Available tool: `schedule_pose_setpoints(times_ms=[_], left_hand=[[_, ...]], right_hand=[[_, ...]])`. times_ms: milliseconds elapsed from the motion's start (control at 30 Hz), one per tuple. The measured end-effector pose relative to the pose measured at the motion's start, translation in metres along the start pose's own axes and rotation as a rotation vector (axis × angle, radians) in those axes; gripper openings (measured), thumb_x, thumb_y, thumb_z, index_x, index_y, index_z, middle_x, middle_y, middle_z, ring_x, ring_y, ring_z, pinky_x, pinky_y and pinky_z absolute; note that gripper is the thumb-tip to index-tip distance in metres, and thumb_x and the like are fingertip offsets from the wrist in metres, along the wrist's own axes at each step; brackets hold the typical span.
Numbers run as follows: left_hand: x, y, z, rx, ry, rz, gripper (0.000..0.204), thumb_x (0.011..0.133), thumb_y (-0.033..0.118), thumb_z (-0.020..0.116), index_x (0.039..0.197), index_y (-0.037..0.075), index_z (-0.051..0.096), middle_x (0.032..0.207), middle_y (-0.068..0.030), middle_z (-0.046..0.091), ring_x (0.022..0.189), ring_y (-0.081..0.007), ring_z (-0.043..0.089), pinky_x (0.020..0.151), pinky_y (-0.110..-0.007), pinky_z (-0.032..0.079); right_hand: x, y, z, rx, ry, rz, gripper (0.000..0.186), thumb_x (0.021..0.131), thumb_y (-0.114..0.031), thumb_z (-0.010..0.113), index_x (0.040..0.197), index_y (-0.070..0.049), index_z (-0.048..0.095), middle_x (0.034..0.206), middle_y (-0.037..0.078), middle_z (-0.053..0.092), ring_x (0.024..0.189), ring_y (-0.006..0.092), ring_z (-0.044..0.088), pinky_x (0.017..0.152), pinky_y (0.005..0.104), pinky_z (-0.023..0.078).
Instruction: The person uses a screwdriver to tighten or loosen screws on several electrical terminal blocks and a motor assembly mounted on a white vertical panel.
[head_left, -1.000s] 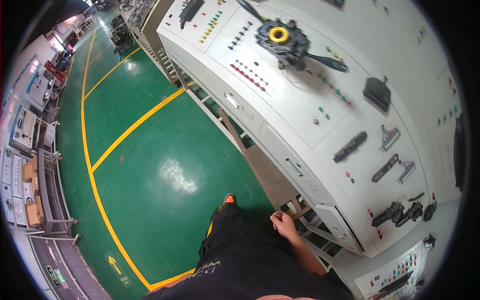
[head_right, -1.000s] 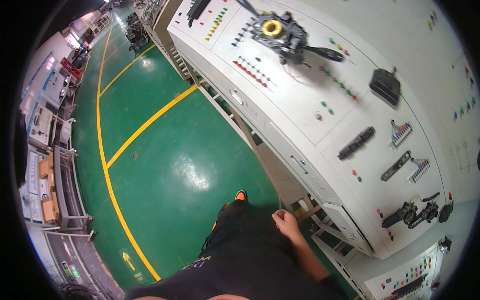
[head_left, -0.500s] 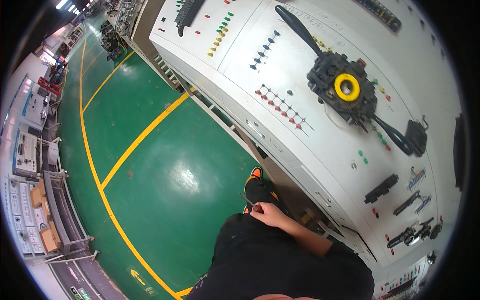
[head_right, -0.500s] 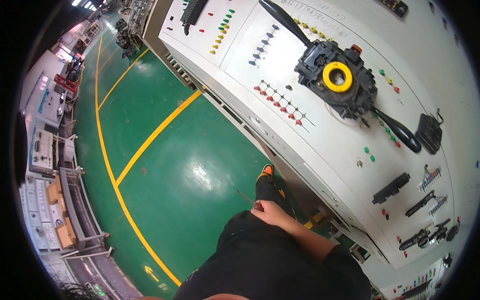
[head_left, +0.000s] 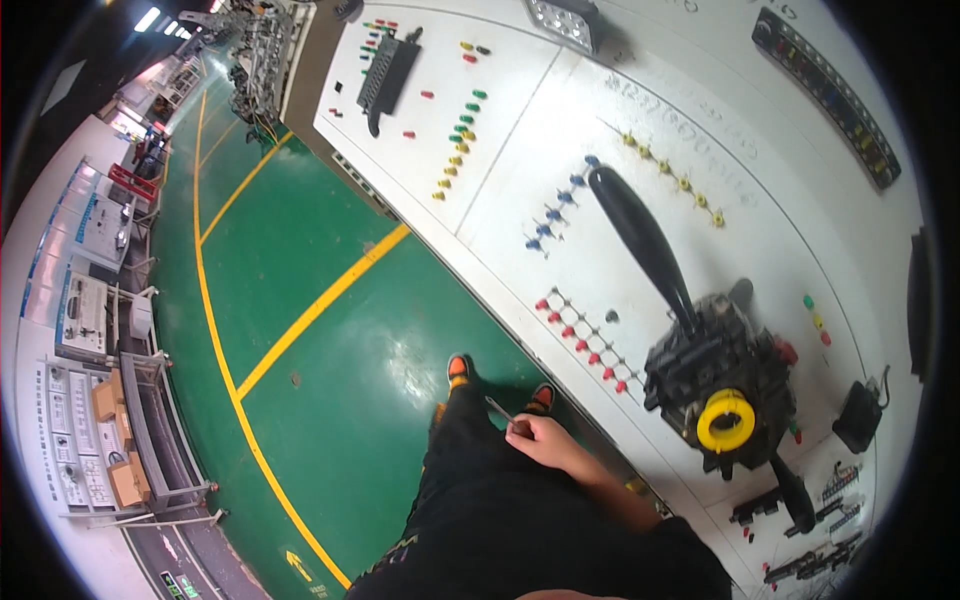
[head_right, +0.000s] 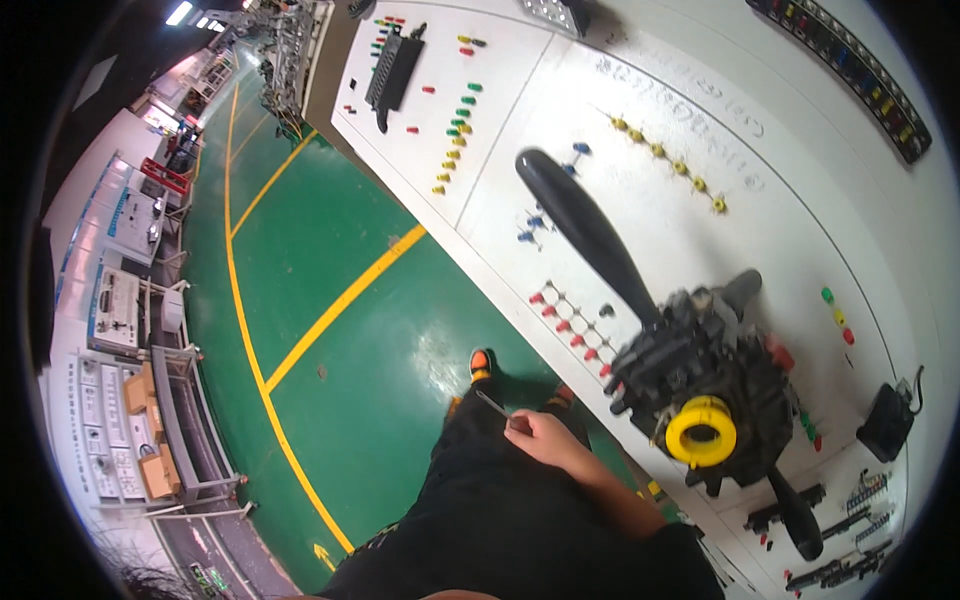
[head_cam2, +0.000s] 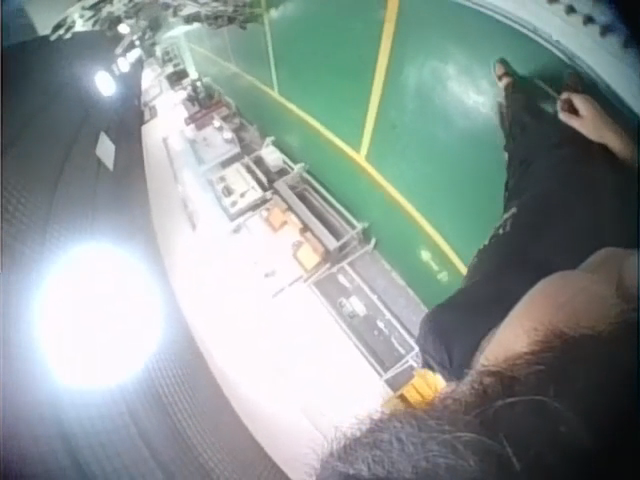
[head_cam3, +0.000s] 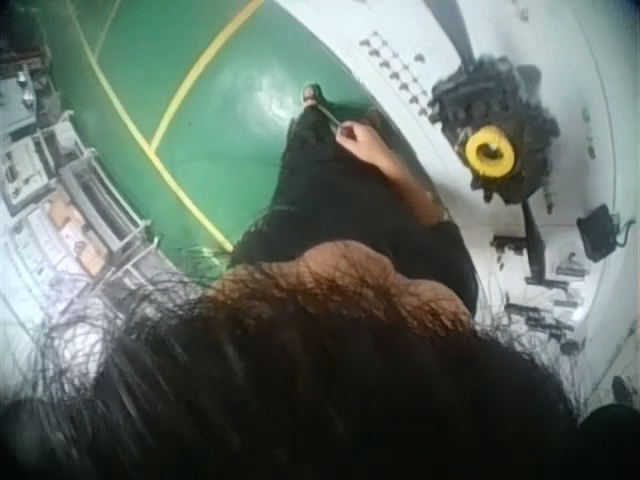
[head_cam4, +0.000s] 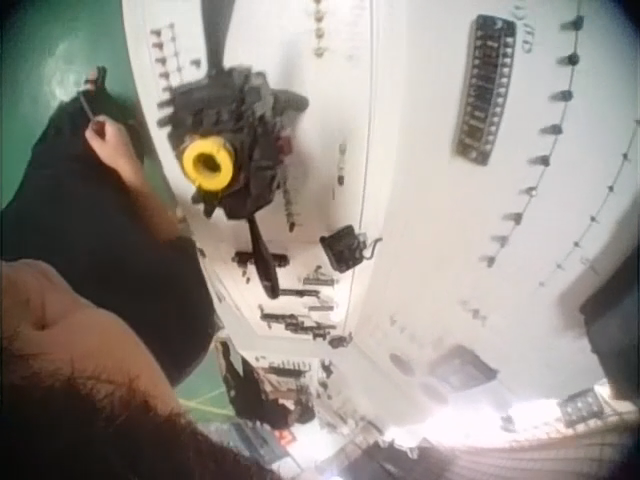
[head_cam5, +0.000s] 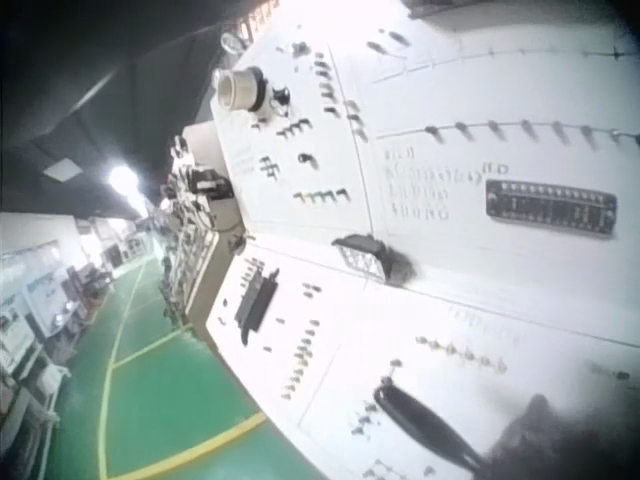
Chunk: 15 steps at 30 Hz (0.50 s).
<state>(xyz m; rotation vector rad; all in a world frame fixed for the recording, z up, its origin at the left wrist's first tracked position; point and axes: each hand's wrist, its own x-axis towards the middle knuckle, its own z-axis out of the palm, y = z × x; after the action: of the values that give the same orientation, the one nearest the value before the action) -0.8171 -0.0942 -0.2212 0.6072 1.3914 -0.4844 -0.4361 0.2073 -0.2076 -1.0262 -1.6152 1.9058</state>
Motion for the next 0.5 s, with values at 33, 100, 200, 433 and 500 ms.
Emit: schedule_pose_setpoints(times_ms=[33, 100, 200, 433, 500], left_hand=[[-0.002, 0.007, -0.015, 0.022, -0.018, 0.002, 0.044, 0.093, 0.032, 0.062, 0.129, 0.007, 0.065, 0.124, -0.0101, 0.069, 0.110, -0.0293, 0.065, 0.086, -0.045, 0.055], [-0.003, 0.016, -0.046, 0.061, -0.066, -0.011, 0.044, 0.094, 0.032, 0.062, 0.129, 0.007, 0.065, 0.125, -0.0098, 0.068, 0.111, -0.0290, 0.065, 0.087, -0.045, 0.055], [-0.003, 0.029, -0.096, 0.136, -0.168, -0.040, 0.044, 0.094, 0.033, 0.062, 0.129, 0.007, 0.065, 0.126, -0.0094, 0.068, 0.112, -0.0287, 0.065, 0.087, -0.045, 0.055], [0.015, 0.070, -0.241, 0.358, -0.374, -0.096, 0.044, 0.094, 0.034, 0.062, 0.130, 0.008, 0.065, 0.128, -0.0084, 0.067, 0.115, -0.0278, 0.064, 0.088, -0.045, 0.055], [0.028, 0.090, -0.282, 0.429, -0.423, -0.093, 0.044, 0.094, 0.034, 0.062, 0.130, 0.008, 0.065, 0.129, -0.0081, 0.067, 0.116, -0.0276, 0.064, 0.088, -0.045, 0.055]], right_hand=[[0.001, 0.003, -0.002, 0.067, 0.037, -0.026, 0.012, 0.095, -0.014, 0.068, 0.093, -0.004, 0.061, 0.077, -0.005, 0.055, 0.071, 0.0051, 0.049, 0.068, 0.0238, 0.044], [0.007, -0.011, -0.002, 0.106, 0.117, 0.036, 0.011, 0.095, -0.012, 0.068, 0.094, -0.004, 0.062, 0.078, -0.005, 0.054, 0.071, 0.0045, 0.049, 0.067, 0.0229, 0.043], [0.020, -0.010, 0.003, 0.101, 0.217, -0.012, 0.011, 0.094, -0.012, 0.068, 0.097, -0.003, 0.062, 0.080, -0.003, 0.057, 0.073, 0.0055, 0.052, 0.069, 0.0234, 0.044], [0.059, -0.046, 0.017, -0.007, 0.270, 0.064, 0.016, 0.094, -0.017, 0.068, 0.100, -0.003, 0.062, 0.084, -0.001, 0.061, 0.077, 0.0074, 0.055, 0.071, 0.0257, 0.046], [0.079, -0.065, 0.019, -0.025, 0.364, 0.091, 0.016, 0.094, -0.017, 0.068, 0.100, -0.003, 0.062, 0.084, 0.000, 0.061, 0.076, 0.0075, 0.055, 0.070, 0.0258, 0.046]])
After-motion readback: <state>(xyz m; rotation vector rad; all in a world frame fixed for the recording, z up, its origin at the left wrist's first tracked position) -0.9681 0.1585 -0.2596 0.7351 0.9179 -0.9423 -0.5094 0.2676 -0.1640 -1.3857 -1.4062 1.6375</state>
